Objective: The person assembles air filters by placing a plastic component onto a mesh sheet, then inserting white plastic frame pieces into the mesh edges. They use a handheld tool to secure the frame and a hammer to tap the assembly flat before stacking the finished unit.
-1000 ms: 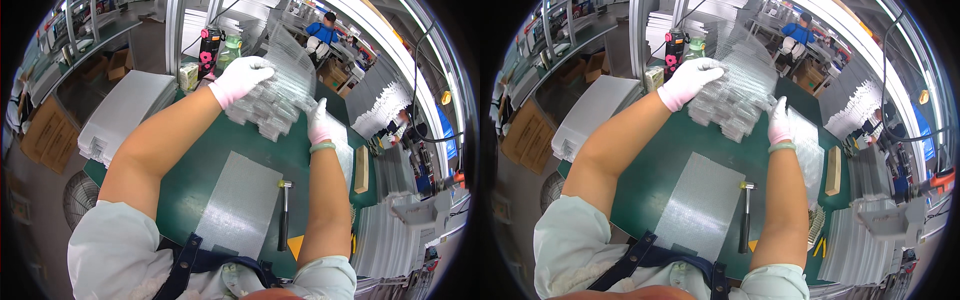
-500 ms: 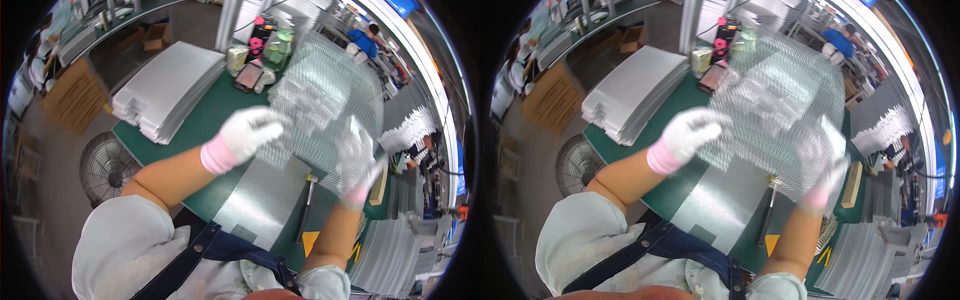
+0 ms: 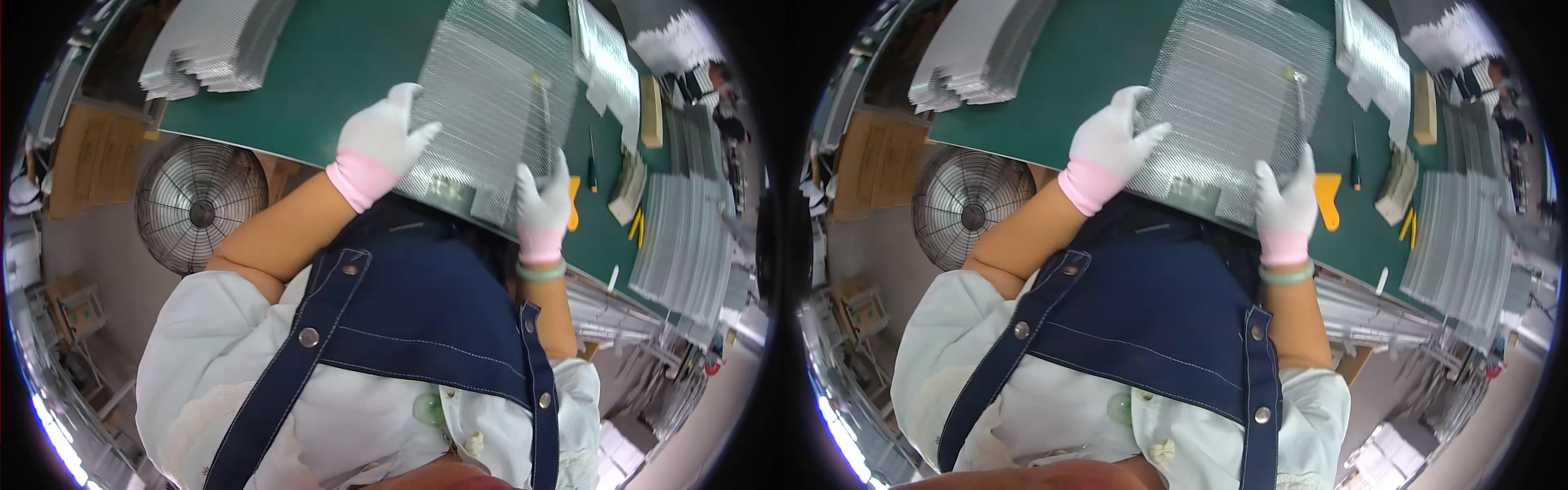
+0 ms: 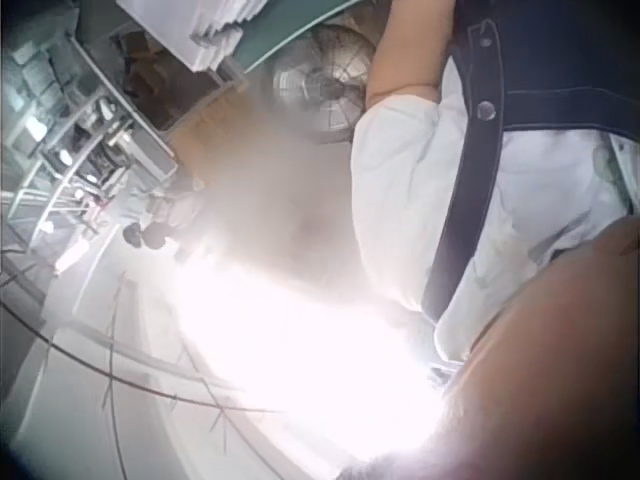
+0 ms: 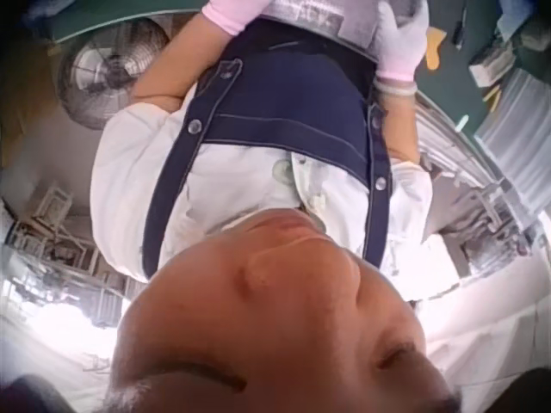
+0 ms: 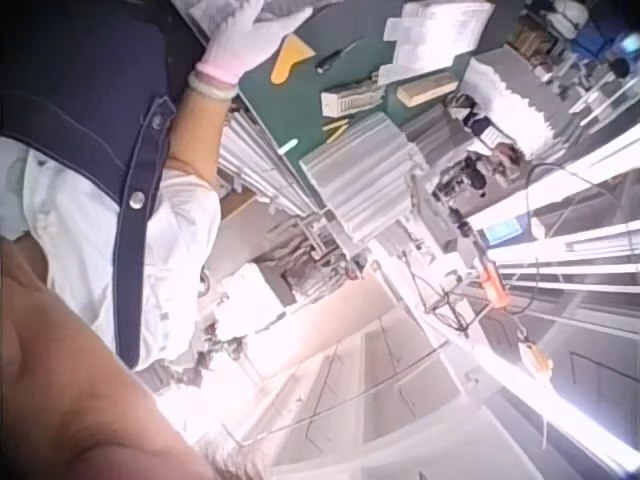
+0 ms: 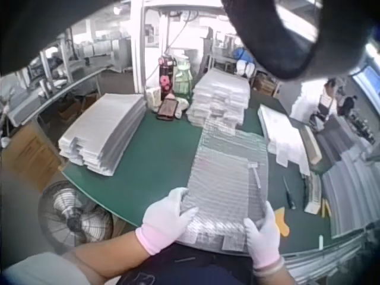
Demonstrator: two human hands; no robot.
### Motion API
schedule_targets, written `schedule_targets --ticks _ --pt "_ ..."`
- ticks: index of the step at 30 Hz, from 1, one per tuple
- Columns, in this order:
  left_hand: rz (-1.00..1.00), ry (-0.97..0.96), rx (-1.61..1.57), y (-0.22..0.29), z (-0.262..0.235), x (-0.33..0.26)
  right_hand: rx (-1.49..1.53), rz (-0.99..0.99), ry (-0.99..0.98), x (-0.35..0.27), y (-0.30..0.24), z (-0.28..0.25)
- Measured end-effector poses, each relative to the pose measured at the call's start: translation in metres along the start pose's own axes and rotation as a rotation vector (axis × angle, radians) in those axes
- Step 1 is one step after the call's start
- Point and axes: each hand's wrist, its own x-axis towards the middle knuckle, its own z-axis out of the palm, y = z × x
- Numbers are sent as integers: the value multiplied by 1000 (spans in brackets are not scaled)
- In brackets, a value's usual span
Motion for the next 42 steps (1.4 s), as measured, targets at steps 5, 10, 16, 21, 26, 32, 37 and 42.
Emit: schedule_targets --ticks 5,10,16,21,26,32,37,42 --pt "-63 -124 35 -2 16 -13 -439 -20 -70 -4 32 11" --pt "-122 -258 165 -11 29 -7 -577 87 -209 7 31 26" --pt "-171 -259 268 -9 34 -7 -560 52 -152 4 37 27" --pt "-80 -136 216 -12 32 -14 -460 -45 -27 -4 39 22" --pt "-189 -354 319 -7 29 3 -623 39 -178 9 35 29" --pt "-167 -301 338 -11 33 1 -678 135 -277 16 25 30" --pt "-193 -330 370 -12 30 2 -654 108 -277 20 23 31" --pt "-163 -286 356 -16 32 -1 -614 113 -284 19 25 29"
